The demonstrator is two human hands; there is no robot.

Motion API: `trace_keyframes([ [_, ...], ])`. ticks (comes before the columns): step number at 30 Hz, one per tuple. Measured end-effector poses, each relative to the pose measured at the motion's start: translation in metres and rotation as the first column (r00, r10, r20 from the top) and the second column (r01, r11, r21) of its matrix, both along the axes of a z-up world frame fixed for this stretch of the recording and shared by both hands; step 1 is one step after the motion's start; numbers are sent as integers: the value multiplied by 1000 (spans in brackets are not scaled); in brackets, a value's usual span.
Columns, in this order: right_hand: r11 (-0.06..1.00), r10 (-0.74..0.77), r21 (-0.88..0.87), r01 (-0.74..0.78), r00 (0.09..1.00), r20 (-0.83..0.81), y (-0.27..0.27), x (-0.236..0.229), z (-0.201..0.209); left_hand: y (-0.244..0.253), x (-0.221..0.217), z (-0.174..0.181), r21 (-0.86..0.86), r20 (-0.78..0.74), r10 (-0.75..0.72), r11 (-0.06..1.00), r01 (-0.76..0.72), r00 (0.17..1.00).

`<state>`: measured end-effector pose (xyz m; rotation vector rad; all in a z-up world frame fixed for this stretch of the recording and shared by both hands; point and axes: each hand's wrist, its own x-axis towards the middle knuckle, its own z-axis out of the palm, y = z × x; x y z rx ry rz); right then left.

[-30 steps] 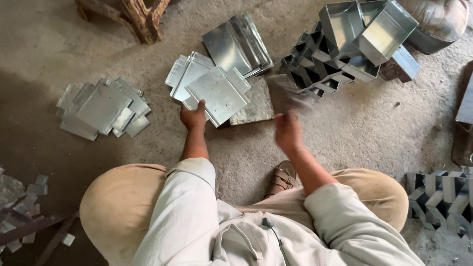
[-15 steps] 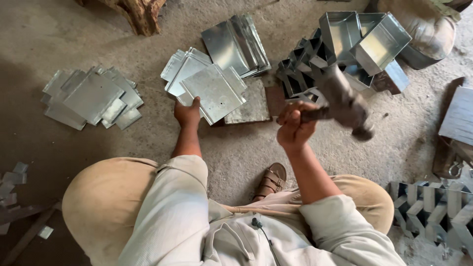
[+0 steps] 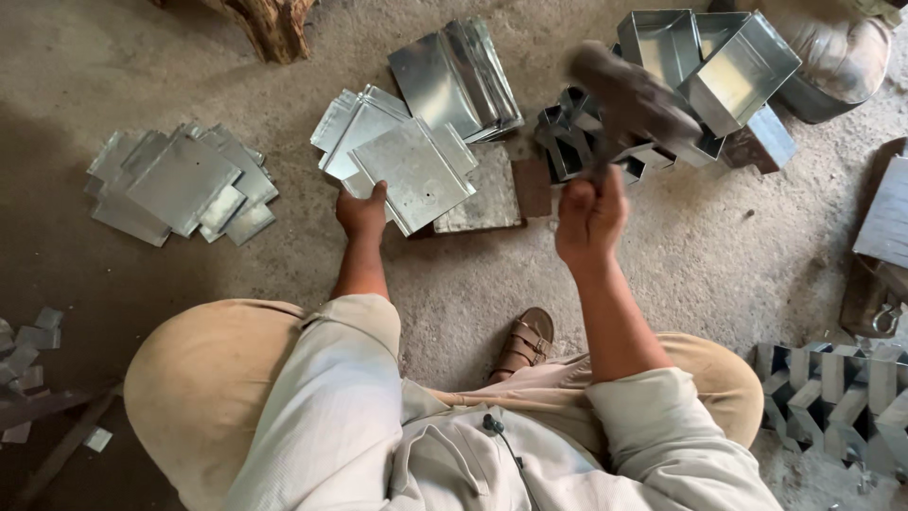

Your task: The person sits on the floor and uses a hammer to repeatedly strike a stack of rectangular metal sheets placed on a wooden block. The person holds the stack with one hand and strikes the edges with the other, occasionally adjusting the stack's position.

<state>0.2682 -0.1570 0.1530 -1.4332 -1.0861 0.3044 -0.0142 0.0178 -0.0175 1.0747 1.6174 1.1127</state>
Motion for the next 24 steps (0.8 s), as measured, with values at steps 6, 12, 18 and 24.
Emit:
trace_keyframes([
  [6,988,101,-156,-12,813,573,-26,-28,-98,7,-4,-2,46,-82,-13,999,17,997],
  [12,957,-27,-270,107,958,285,2,-13,-66,3,-9,-14,61,-17,12,998,-11,1000],
  [18,773,446,581,-257,870,-209,-2,-7,-35,3,-5,12,-17,-66,-33,999,32,997],
  [24,768,265,-640,36,891,368,-13,-32,-99,0,-7,13,-28,-77,-51,998,49,996],
])
